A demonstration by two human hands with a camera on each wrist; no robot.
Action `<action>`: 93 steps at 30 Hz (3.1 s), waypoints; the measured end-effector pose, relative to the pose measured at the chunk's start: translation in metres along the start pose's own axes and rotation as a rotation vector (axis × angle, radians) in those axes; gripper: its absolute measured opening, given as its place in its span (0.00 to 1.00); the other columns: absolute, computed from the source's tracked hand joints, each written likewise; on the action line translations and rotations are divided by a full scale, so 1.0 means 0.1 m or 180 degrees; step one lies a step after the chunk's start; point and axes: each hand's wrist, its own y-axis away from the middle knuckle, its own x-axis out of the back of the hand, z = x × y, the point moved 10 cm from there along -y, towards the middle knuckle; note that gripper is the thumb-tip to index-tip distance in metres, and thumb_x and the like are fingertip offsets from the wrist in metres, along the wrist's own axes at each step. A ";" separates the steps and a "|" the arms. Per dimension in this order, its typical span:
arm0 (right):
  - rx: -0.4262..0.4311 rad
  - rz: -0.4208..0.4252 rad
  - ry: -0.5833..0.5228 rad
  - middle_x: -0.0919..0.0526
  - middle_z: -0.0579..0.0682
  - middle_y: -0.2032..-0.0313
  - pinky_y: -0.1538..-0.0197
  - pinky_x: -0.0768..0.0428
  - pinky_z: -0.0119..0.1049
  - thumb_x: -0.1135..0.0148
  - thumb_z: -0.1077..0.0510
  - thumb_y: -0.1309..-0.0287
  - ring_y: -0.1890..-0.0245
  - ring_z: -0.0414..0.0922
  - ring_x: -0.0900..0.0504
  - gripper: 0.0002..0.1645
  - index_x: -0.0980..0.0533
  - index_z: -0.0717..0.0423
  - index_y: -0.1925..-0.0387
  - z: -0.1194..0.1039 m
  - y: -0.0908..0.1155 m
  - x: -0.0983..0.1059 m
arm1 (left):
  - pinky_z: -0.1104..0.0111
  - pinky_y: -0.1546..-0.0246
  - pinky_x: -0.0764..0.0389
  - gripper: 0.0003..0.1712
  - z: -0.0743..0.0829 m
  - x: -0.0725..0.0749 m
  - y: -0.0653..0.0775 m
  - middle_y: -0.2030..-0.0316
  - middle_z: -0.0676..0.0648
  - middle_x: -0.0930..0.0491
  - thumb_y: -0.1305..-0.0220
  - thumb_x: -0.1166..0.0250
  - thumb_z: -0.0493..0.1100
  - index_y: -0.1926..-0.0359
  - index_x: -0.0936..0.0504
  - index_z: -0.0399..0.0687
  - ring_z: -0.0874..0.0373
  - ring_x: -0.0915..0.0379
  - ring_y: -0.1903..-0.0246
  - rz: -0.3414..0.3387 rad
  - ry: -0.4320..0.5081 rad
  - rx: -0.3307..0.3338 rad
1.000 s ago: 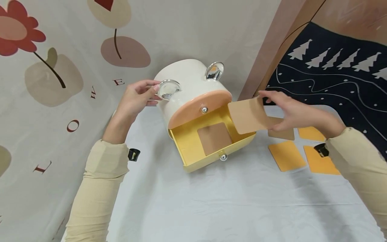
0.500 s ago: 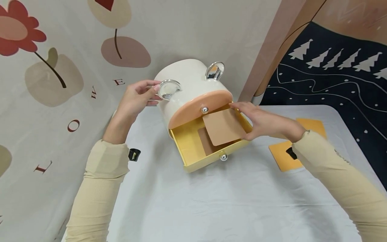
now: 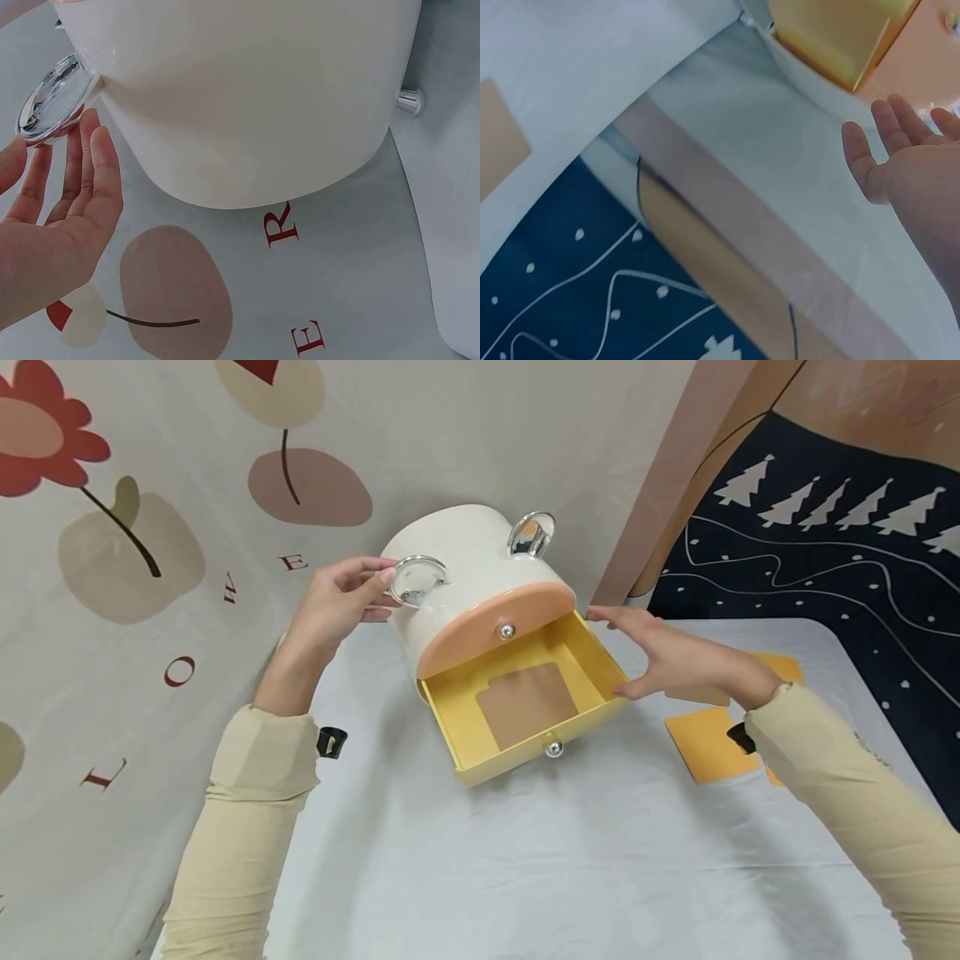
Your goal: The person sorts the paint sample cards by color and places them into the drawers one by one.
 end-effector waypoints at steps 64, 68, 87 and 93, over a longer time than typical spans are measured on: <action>-0.2111 0.0722 0.0107 0.60 0.79 0.41 0.46 0.56 0.73 0.37 0.31 0.58 0.46 0.76 0.56 0.70 0.66 0.66 0.33 2.55 0.29 -0.21 | 0.72 0.62 0.20 0.20 -0.01 0.00 -0.02 0.65 0.50 0.23 0.40 0.39 0.47 0.49 0.24 0.42 0.60 0.22 0.67 0.0025 0.0033 -0.0017; -0.2184 0.0801 0.0177 0.58 0.79 0.42 0.47 0.55 0.72 0.37 0.36 0.55 0.47 0.76 0.56 0.66 0.64 0.66 0.33 2.53 0.24 -0.24 | 0.73 0.63 0.20 0.20 -0.01 0.00 -0.02 0.65 0.50 0.23 0.40 0.39 0.46 0.49 0.23 0.42 0.60 0.22 0.67 0.0016 0.0067 -0.0030; -0.2181 0.1030 0.0233 0.57 0.77 0.41 0.49 0.50 0.70 0.37 0.48 0.57 0.46 0.73 0.55 0.60 0.62 0.65 0.33 2.49 0.22 -0.22 | 0.73 0.64 0.20 0.20 -0.01 0.01 -0.02 0.64 0.50 0.23 0.40 0.39 0.46 0.49 0.23 0.42 0.60 0.22 0.67 0.0035 0.0006 -0.0010; -0.2289 0.1055 0.0187 0.57 0.78 0.43 0.51 0.48 0.69 0.37 0.46 0.56 0.48 0.74 0.54 0.61 0.62 0.67 0.33 2.53 0.26 -0.22 | 0.73 0.64 0.20 0.20 0.00 0.01 -0.01 0.64 0.50 0.24 0.39 0.39 0.47 0.49 0.24 0.42 0.60 0.23 0.67 0.0050 -0.0069 -0.0017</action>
